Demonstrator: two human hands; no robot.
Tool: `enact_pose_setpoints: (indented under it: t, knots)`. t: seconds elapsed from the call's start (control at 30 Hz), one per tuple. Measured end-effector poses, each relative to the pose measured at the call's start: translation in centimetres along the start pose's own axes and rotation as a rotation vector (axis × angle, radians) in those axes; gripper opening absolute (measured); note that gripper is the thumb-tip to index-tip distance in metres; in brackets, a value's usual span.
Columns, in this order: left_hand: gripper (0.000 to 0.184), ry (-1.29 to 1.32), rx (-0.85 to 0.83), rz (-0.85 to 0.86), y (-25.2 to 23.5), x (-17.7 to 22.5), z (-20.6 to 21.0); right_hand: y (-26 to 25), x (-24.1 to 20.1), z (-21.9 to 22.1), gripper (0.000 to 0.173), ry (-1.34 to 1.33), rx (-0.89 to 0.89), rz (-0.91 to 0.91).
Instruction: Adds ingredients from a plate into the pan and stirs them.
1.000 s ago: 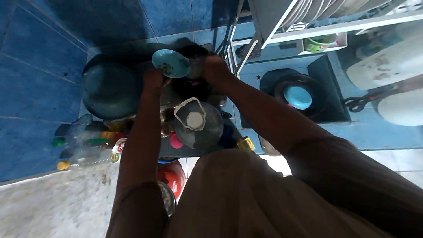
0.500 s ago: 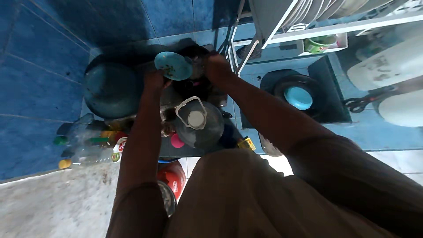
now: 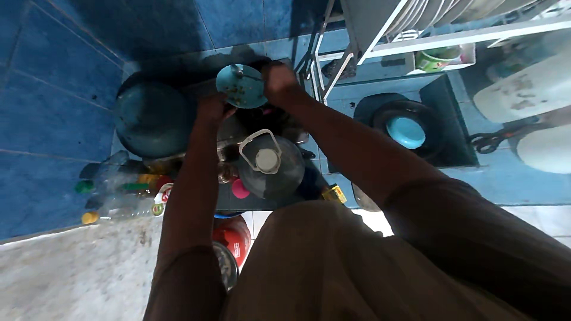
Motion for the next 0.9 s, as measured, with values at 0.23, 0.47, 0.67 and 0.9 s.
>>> enact_pose_setpoints:
  t: [0.23, 0.47, 0.67, 0.9]
  knots:
    - [0.032, 0.003, 0.063, 0.017, -0.1, 0.0, -0.7, 0.9, 2.3, -1.7, 0.031, 0.014, -0.035, 0.108]
    - [0.035, -0.106, 0.150, 0.006, -0.5, -0.5, -1.4, 1.1, 5.3, -0.9, 0.032, 0.064, -0.072, 0.203]
    - [0.032, 0.062, 0.209, 0.021, 0.5, 0.5, -2.3, -0.7, 8.1, 0.6, 0.033, 0.091, -0.098, 0.258]
    - [0.032, 0.241, 0.216, 0.071, 3.3, 2.1, -3.8, -0.8, 6.5, 1.7, 0.036, 0.149, -0.173, 0.290]
Point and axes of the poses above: each hand's wrist, its own y-axis away from the middle knuckle, its own z-axis out of the palm, x = y × z, the point moved 1 cm from there along -y, towards the middle knuckle, and after that the axes turned 4 degrees about z, right-handed, at the moved point
